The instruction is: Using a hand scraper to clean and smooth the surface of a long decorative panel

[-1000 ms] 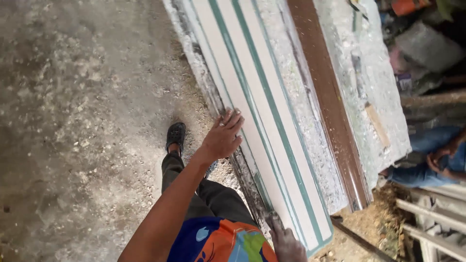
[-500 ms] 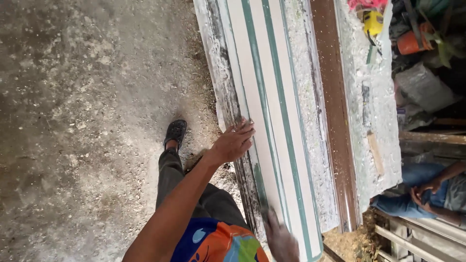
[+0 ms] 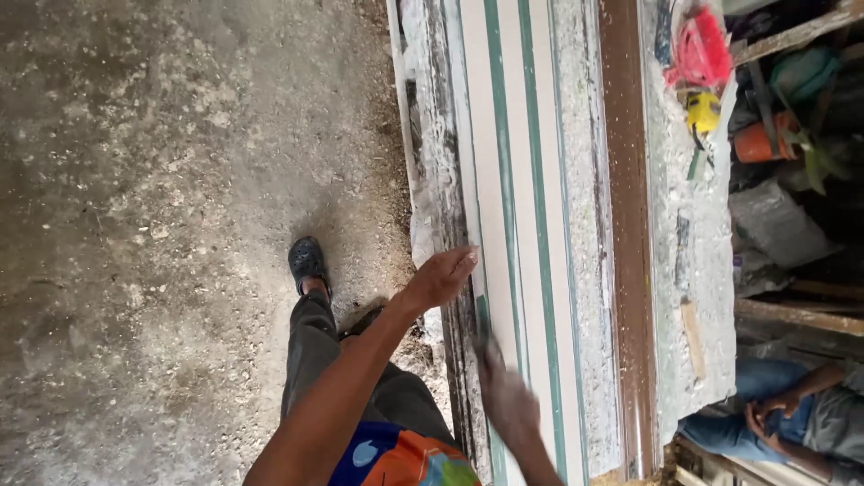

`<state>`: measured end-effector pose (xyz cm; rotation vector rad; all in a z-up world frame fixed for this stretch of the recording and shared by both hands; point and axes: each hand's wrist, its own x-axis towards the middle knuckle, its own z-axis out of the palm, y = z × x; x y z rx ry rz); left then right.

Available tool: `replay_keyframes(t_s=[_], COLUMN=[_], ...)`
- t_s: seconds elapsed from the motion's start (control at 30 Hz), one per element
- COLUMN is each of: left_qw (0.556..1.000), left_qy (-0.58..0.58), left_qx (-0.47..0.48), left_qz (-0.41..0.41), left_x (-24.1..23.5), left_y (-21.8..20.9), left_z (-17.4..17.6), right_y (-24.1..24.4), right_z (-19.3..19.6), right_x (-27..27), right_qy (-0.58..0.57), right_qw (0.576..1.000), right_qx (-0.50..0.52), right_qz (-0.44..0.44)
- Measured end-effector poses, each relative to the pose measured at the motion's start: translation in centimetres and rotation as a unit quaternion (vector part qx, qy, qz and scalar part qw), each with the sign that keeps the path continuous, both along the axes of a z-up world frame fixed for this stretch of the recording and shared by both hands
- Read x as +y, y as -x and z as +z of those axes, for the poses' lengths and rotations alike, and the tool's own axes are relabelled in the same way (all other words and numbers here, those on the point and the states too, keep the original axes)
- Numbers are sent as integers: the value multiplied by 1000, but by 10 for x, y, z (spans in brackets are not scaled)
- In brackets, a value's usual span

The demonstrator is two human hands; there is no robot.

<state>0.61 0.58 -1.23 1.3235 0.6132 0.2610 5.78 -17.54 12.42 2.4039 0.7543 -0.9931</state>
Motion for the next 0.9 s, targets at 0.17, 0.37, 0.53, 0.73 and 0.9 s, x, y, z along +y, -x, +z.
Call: replay_keyframes(t_s=[0.17, 0.37, 0.53, 0.73, 0.9], left_qw=[997, 990, 987, 980, 977], left_qy=[16, 87, 78, 92, 126], left_qx=[13, 56, 74, 128, 116], left_qz=[76, 93, 116, 121, 127], left_x=[14, 49, 60, 77, 86], left_y=[-7, -10, -12, -10, -2], left_z=[-7, 21, 34, 21, 11], right_y=[-23, -26, -62, -59, -55], right_z=[-9, -32, -45, -31, -49], right_x=[142, -3, 139, 122, 82], right_qy=[-62, -9, -55, -74, -15], right_qw=[996, 1000, 993, 994, 995], right_qx=[-24, -18, -35, -3, -43], right_qz=[53, 4, 97, 83, 83])
